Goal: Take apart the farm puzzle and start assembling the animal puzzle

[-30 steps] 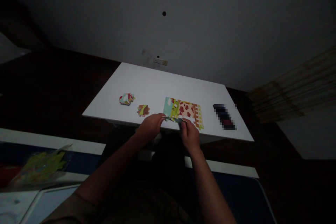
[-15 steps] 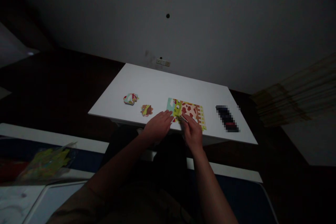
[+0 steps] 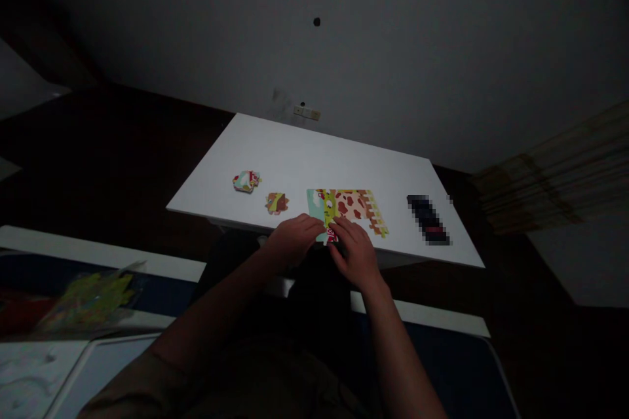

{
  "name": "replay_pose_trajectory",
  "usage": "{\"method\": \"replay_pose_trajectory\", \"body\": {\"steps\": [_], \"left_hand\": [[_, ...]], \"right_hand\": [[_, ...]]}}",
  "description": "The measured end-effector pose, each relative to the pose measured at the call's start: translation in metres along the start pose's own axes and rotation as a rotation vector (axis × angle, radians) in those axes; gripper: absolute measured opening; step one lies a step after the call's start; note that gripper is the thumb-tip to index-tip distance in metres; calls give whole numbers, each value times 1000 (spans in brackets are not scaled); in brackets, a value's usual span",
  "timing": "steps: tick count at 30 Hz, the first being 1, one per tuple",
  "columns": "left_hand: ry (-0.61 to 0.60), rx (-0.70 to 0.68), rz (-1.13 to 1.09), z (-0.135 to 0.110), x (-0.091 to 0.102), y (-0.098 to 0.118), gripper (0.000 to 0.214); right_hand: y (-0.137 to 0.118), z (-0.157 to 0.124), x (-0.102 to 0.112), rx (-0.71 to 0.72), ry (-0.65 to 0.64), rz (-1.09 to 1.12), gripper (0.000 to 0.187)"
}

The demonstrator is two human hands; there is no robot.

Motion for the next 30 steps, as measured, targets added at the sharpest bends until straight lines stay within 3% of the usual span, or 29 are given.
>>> {"method": "replay_pose_trajectory", "body": {"steps": [5, 11, 15, 21, 24, 30], "left_hand": [[59, 51, -154, 0, 2, -8, 32], [255, 301, -398, -2, 5, -19, 28], [245, 361, -434, -2, 7, -21, 23], [294, 370, -460, -5, 7, -23, 22], [249, 271, -312, -2, 3, -18, 27], [103, 86, -36, 3, -17, -6, 40]], "right_hand": [[14, -2, -2, -78, 110, 109, 34], [31, -6, -2, -350, 244, 151, 38], [33, -3, 2, -373, 292, 178, 36], [29, 5, 10, -354, 358, 209, 39], [19, 12, 11, -291, 373, 181, 39], [6, 24, -10, -119, 153, 103, 41]]}}
Point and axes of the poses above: each hand's wrist, its own z-axis towards the middle knuckle, its own x-axis out of the back of the hand, y = z × x, the point moved 5 cm from there along z, towards the middle knuckle, and after that the axes turned 11 degrees about -y, right-handed, at the moved point
